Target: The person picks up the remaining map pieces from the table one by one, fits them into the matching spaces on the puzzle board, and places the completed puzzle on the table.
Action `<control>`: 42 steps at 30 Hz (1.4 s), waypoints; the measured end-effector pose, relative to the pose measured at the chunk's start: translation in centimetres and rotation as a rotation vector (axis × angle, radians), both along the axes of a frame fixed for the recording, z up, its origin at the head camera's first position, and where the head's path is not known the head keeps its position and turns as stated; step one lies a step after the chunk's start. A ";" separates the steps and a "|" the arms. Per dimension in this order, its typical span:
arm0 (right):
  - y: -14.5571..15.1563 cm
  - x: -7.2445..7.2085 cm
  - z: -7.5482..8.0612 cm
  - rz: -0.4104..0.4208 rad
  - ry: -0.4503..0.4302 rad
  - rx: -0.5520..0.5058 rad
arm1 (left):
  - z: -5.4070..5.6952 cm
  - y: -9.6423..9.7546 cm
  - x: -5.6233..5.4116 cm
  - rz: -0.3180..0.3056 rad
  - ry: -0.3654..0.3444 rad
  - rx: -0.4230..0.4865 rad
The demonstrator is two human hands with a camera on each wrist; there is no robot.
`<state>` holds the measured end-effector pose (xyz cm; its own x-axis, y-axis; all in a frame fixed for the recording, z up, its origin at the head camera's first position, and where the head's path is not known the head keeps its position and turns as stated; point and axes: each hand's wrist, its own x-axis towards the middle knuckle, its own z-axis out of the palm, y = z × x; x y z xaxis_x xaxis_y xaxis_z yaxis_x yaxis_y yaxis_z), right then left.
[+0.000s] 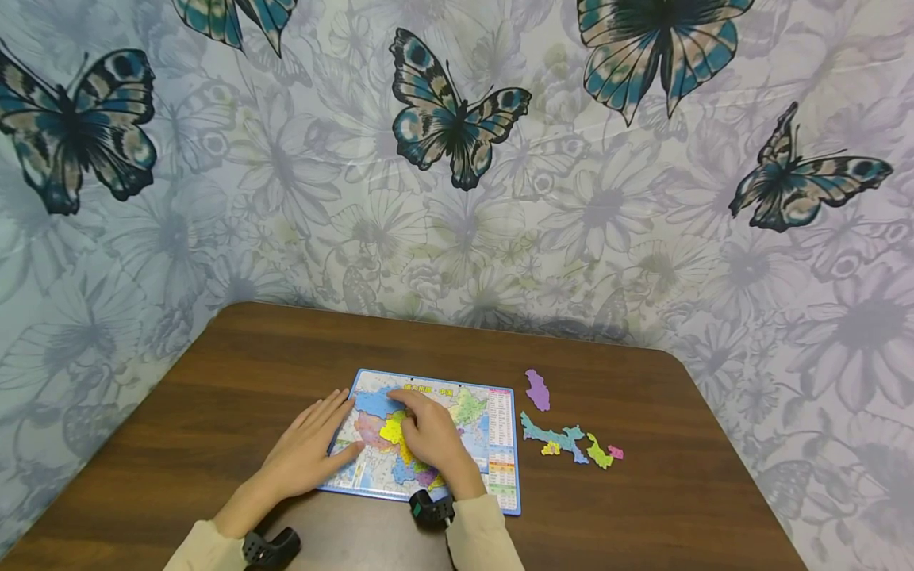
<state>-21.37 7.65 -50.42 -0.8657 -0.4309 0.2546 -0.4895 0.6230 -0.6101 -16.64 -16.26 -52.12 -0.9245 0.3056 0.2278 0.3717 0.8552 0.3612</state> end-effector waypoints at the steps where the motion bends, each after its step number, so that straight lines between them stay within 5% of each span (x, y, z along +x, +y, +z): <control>1: 0.0 0.0 0.0 0.002 -0.002 0.003 | 0.0 0.0 0.0 0.001 0.000 0.000; 17: 0.0 -0.3 -0.4 0.051 0.050 -0.026 | -0.3 0.0 -0.1 0.004 0.003 -0.005; 30: -0.2 -0.1 -0.1 0.016 0.042 0.108 | -0.1 0.1 -0.2 0.005 -0.013 0.016; 42: -0.3 -0.2 -0.2 0.015 0.035 0.120 | -0.1 0.1 -0.2 0.013 -0.018 0.043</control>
<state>-21.53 7.36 -50.62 -0.8503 -0.4732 0.2301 -0.5192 0.6831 -0.5137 -16.80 -16.17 -52.22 -0.9324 0.2838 0.2240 0.3538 0.8436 0.4039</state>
